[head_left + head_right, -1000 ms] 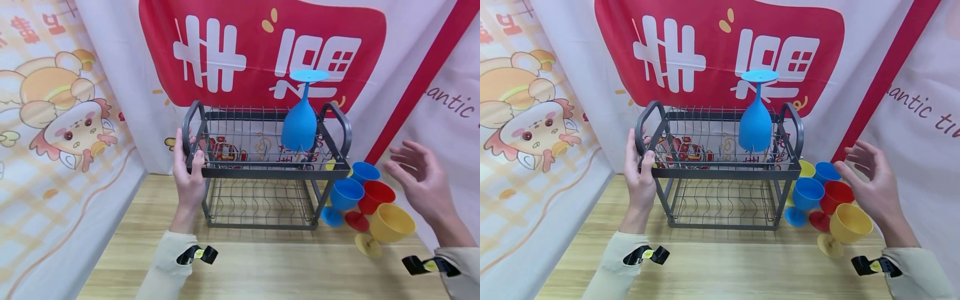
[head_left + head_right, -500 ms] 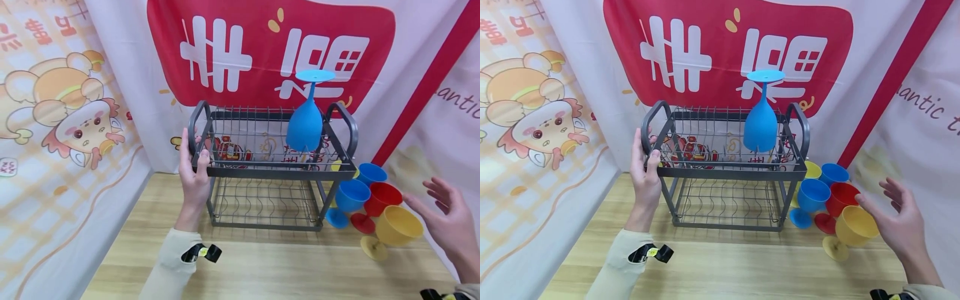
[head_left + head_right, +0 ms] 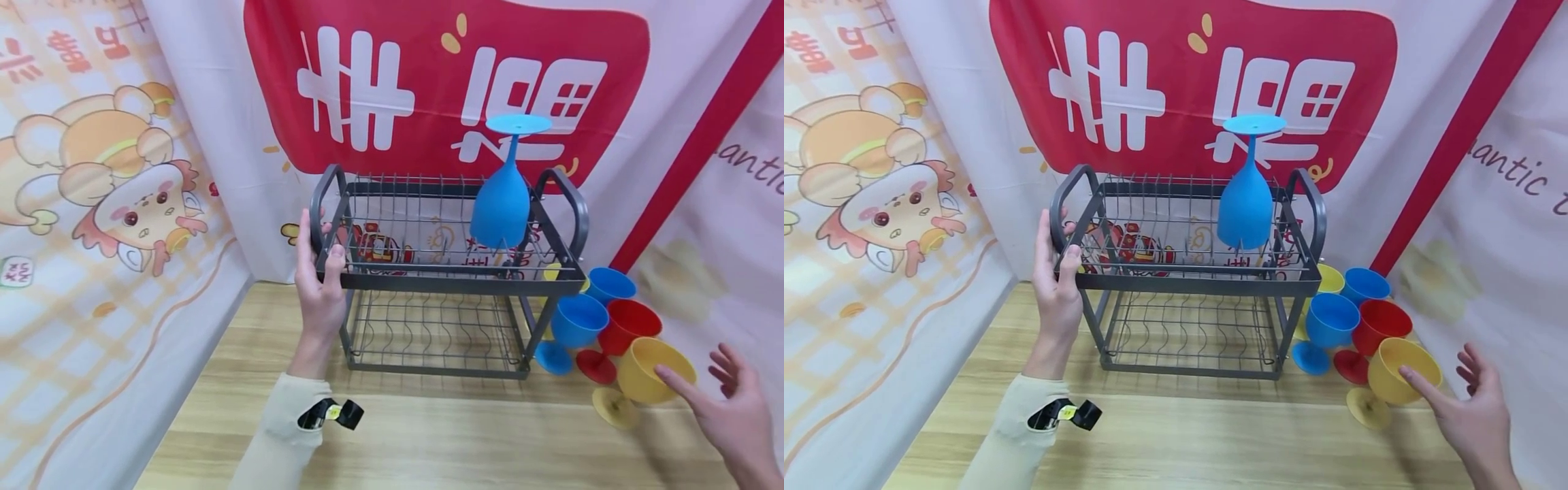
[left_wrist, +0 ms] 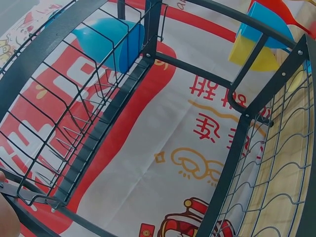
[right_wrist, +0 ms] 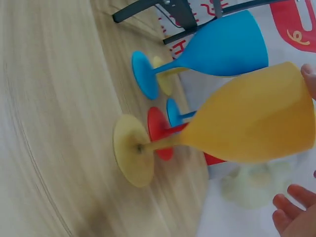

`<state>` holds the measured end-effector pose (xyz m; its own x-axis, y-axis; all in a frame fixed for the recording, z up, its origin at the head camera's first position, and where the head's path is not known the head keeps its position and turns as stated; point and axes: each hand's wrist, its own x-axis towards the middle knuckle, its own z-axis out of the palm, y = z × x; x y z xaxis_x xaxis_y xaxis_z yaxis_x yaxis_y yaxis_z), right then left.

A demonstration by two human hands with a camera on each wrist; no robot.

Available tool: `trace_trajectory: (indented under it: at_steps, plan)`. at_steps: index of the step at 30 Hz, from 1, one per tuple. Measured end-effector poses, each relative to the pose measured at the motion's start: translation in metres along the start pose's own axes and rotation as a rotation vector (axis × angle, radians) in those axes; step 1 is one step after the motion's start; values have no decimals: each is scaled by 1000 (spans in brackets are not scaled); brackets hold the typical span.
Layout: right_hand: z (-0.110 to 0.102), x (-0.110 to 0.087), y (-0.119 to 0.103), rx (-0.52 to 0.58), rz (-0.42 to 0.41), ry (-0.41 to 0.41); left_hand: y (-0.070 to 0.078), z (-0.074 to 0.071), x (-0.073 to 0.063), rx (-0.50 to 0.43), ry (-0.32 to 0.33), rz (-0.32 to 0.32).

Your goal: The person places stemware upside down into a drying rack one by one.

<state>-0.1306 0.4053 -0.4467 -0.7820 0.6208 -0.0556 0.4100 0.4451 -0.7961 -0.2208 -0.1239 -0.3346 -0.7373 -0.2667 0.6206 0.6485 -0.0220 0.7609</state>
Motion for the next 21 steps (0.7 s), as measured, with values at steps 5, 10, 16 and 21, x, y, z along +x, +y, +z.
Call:
trace_trajectory:
  at_steps: [5, 10, 16, 21]
  plan:
    - [7, 0, 9, 105, 35, -16, 1, -2, 0, -14, 2, 7]
    - [10, -2, 22, 145, -19, -37, 0, -3, -1, -11, -2, 7]
    - [17, -5, 34, 170, -67, -41, 0, -1, 0, -15, -3, 12]
    - [20, -4, 38, 167, -30, -102, -2, 0, 0, -15, -4, 22]
